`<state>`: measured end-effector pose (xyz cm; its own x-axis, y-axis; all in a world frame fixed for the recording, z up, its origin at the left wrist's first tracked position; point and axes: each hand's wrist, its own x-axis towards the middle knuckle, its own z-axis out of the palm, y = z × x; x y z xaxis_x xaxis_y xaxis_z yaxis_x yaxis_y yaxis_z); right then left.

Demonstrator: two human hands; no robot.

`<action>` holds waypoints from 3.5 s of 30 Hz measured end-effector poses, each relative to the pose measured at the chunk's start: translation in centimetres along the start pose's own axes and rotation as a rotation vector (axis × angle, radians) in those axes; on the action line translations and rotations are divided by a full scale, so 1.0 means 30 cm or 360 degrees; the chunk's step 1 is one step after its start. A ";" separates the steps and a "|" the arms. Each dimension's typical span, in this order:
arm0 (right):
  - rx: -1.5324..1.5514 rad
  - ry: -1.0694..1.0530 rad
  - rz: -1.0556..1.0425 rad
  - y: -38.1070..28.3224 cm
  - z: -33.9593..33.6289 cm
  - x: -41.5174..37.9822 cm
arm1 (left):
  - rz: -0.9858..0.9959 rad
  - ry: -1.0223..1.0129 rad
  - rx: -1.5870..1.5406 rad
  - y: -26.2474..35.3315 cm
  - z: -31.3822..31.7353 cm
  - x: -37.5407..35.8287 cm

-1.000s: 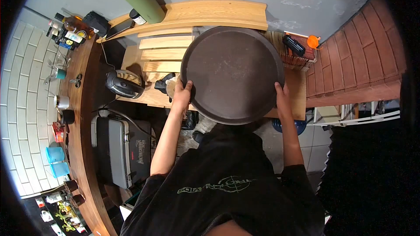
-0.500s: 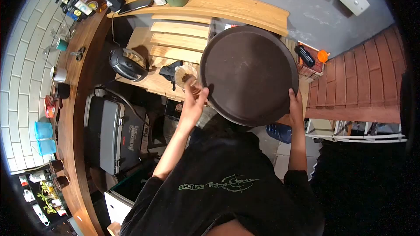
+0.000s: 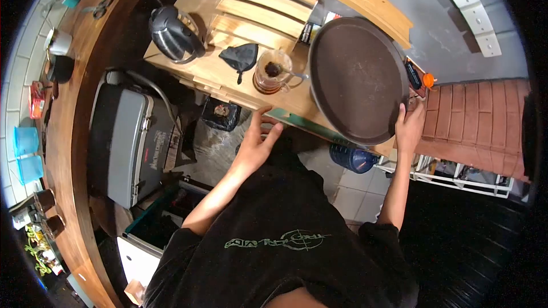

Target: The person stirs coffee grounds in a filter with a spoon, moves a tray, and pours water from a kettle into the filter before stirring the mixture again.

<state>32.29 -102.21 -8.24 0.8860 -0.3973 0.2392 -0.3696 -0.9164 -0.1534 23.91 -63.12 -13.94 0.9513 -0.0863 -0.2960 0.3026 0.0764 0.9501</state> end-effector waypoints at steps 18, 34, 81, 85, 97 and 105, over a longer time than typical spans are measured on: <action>0.0240 -0.0395 -0.1196 -0.465 0.281 0.198 | -0.0377 0.0313 -0.0510 -0.404 -0.212 -0.183; 0.0224 -0.0737 -0.1210 -0.544 0.266 0.129 | -0.0553 0.0449 -0.0791 -0.612 -0.229 -0.219; 0.0162 0.0003 -0.0746 -0.467 0.234 -0.002 | 0.0510 0.0254 0.0256 -0.111 -0.105 0.117; 0.0231 0.0057 -0.0717 -0.474 0.226 -0.007 | -0.0035 -0.0263 -0.0067 0.040 0.034 0.155; 0.0300 0.0205 -0.0653 -0.473 0.277 -0.003 | -0.0579 -0.0593 -0.0268 0.038 0.300 0.267; 0.0292 0.0232 -0.0663 -0.477 0.258 -0.002 | -0.0462 -0.0522 -0.0525 0.029 0.302 0.261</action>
<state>39.70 -88.71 -13.49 0.8948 -0.0125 0.4464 0.0757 -0.9809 -0.1793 31.10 -72.71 -14.53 0.7734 -0.4515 -0.4451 0.6028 0.3062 0.7368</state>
